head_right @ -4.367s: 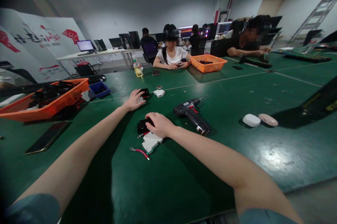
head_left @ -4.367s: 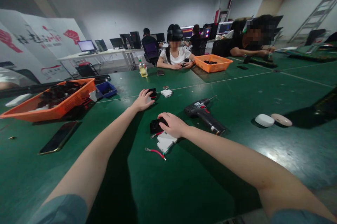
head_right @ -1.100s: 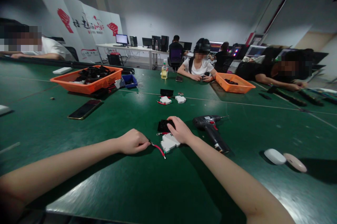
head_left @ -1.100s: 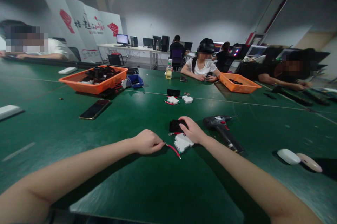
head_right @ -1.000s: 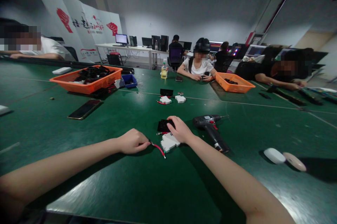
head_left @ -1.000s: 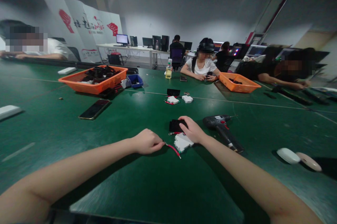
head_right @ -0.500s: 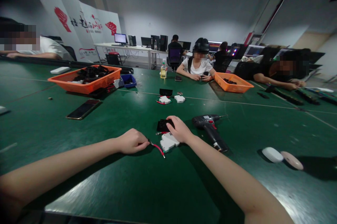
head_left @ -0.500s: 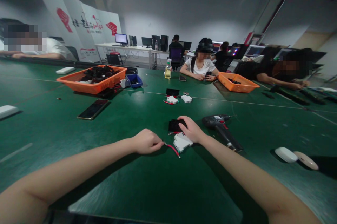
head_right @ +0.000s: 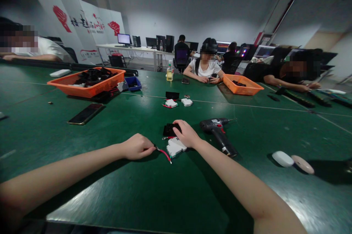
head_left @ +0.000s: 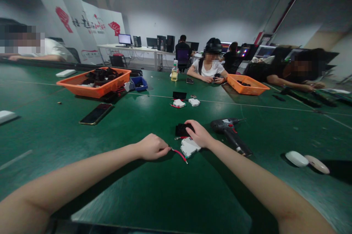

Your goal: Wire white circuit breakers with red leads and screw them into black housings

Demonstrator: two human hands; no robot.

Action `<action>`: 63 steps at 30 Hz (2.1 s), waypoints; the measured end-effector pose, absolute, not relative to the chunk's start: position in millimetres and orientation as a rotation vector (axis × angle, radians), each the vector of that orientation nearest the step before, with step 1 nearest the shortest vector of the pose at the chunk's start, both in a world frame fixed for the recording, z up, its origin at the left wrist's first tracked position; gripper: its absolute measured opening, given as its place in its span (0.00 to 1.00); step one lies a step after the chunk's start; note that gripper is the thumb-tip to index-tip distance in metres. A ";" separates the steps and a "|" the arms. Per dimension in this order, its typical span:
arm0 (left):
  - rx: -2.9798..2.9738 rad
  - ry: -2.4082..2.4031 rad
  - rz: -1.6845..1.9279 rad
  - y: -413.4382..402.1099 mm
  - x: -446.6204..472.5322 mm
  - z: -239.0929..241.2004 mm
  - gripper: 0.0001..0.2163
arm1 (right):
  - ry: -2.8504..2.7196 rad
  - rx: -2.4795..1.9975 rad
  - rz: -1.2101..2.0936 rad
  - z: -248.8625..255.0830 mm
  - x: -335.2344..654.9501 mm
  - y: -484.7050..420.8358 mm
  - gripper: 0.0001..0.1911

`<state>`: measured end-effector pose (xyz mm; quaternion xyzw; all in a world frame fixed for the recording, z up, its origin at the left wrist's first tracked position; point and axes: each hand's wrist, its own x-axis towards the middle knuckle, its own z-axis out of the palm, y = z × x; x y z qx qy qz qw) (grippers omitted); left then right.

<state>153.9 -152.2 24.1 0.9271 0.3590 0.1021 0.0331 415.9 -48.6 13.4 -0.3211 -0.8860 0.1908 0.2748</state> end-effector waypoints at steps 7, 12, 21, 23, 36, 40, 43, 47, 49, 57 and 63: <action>2.846 1.105 0.306 -152.3 154.4 25.3 0.20 | -2.387 -0.876 0.514 14.2 416.5 -49.7 0.14; 2.837 1.109 0.308 -151.4 154.4 24.4 0.20 | -2.395 -0.883 0.514 15.4 417.4 -49.6 0.15; 2.829 1.083 0.344 -152.7 155.1 26.6 0.20 | -2.383 -0.876 0.520 16.0 417.0 -50.3 0.15; 2.827 1.083 0.359 -152.8 155.0 26.3 0.20 | -2.382 -0.877 0.523 16.1 417.0 -50.5 0.15; 2.849 1.103 0.331 -151.4 154.9 23.0 0.20 | -2.383 -0.875 0.505 13.3 416.9 -48.5 0.15; 2.851 1.097 0.325 -151.5 155.2 24.1 0.20 | -2.386 -0.882 0.513 14.0 417.4 -48.9 0.15; 2.845 1.096 0.338 -151.7 155.2 24.3 0.20 | -2.388 -0.886 0.514 14.9 417.4 -49.5 0.15; 2.833 1.088 0.372 -152.1 154.8 24.0 0.20 | -2.389 -0.882 0.512 14.9 416.9 -49.7 0.15; 2.833 1.080 0.386 -152.1 154.7 24.0 0.20 | -2.387 -0.876 0.510 14.8 416.8 -49.6 0.15; 2.848 1.079 0.370 -150.9 154.8 22.6 0.20 | -2.389 -0.905 0.524 14.9 417.8 -49.5 0.16; 2.849 1.075 0.390 -151.2 154.5 21.9 0.20 | -2.383 -0.875 0.510 13.1 417.5 -48.1 0.15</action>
